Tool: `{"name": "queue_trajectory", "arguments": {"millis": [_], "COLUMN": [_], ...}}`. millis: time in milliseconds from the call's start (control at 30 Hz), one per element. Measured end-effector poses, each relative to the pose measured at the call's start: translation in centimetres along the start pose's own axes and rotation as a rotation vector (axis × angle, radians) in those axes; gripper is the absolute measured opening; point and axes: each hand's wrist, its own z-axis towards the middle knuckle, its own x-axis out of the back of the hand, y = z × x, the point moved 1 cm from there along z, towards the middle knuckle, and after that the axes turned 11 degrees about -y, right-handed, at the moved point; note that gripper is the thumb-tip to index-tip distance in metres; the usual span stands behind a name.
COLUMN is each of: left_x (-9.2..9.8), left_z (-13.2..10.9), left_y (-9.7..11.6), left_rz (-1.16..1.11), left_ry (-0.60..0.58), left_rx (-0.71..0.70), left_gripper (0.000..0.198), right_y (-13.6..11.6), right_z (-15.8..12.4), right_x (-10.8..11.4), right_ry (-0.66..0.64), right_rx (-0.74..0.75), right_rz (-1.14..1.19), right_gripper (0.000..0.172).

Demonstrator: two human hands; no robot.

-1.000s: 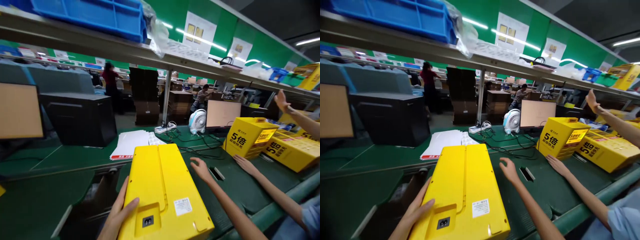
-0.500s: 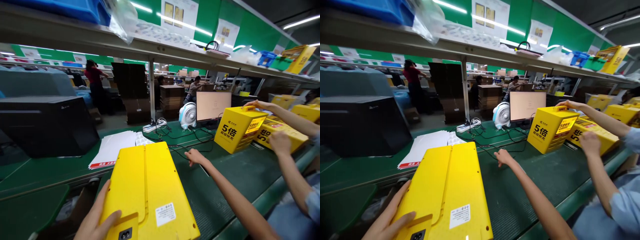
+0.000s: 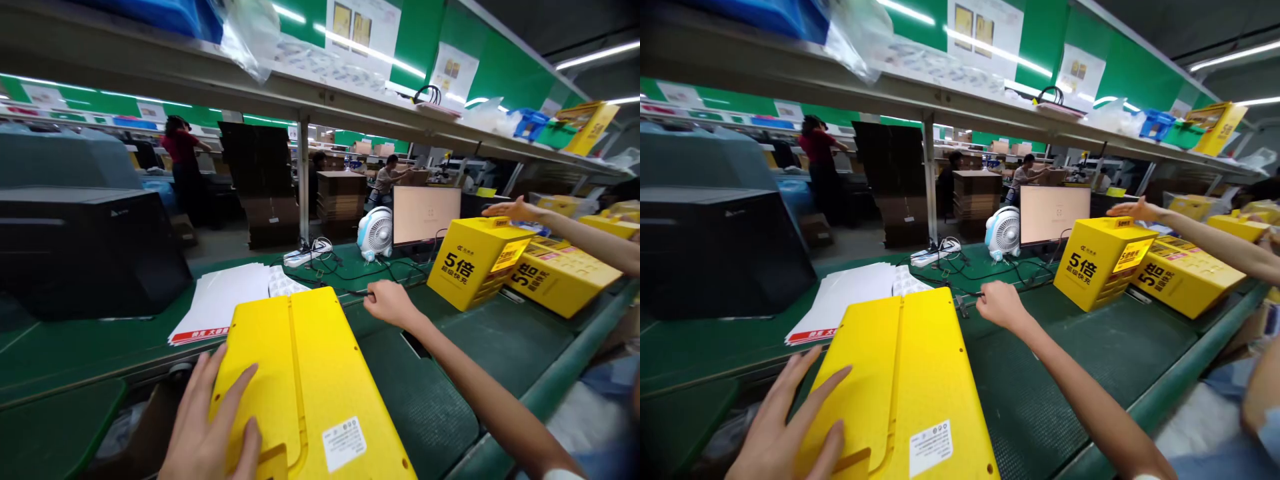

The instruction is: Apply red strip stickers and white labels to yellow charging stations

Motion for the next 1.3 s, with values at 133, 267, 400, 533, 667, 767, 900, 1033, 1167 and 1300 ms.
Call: {"name": "queue_trajectory", "arguments": {"millis": [133,267,400,533,667,767,900,1033,1167,1300], "left_x": [-0.3,-2.0,-1.2,0.9,0.8,-0.1,-0.8,1.1,5.4,9.7], "left_z": [3.5,7.1,9.3,9.1,8.1,7.5,6.9,8.3,10.7,11.9], "left_y": [5.1,10.0,11.7,11.9,11.8,11.0,11.7,12.5,11.5,11.2], "left_rz": [-0.288,-0.889,-1.273,-1.292,-1.284,-1.226,-1.181,-1.189,-1.362,-1.434], "left_ry": [-0.261,-0.500,-0.424,-0.321,-0.304,-0.246,-0.637,-0.541,-0.129,-0.089], "left_rx": [-0.050,-0.040,0.028,0.038,0.099,0.187,-0.072,-0.262,-0.177,-0.131], "left_gripper": [0.046,0.066,0.025,0.013,0.009,0.027,0.017,0.023,0.016,0.023], "right_y": [-6.1,-10.9,-11.2,-11.2,-12.7,-13.6,-13.9,-11.6,-9.4,-10.4], "right_z": [-5.1,-7.7,-7.6,-7.7,-8.5,-9.0,-9.3,-9.5,-11.4,-14.9], "right_x": [5.4,7.7,7.9,5.2,1.9,2.3,6.3,9.1,6.3,2.0], "right_ry": [0.159,0.123,0.274,0.144,0.292,0.224,0.226,0.208,-0.186,-0.507], "right_rx": [0.124,0.396,0.536,0.522,0.298,0.311,0.489,0.628,0.593,0.548], "right_rz": [0.055,0.340,0.710,1.087,1.413,1.761,1.977,1.606,0.905,0.405], "right_gripper": [0.028,0.030,0.018,0.032,0.040,0.046,0.047,0.059,0.067,0.027]}}
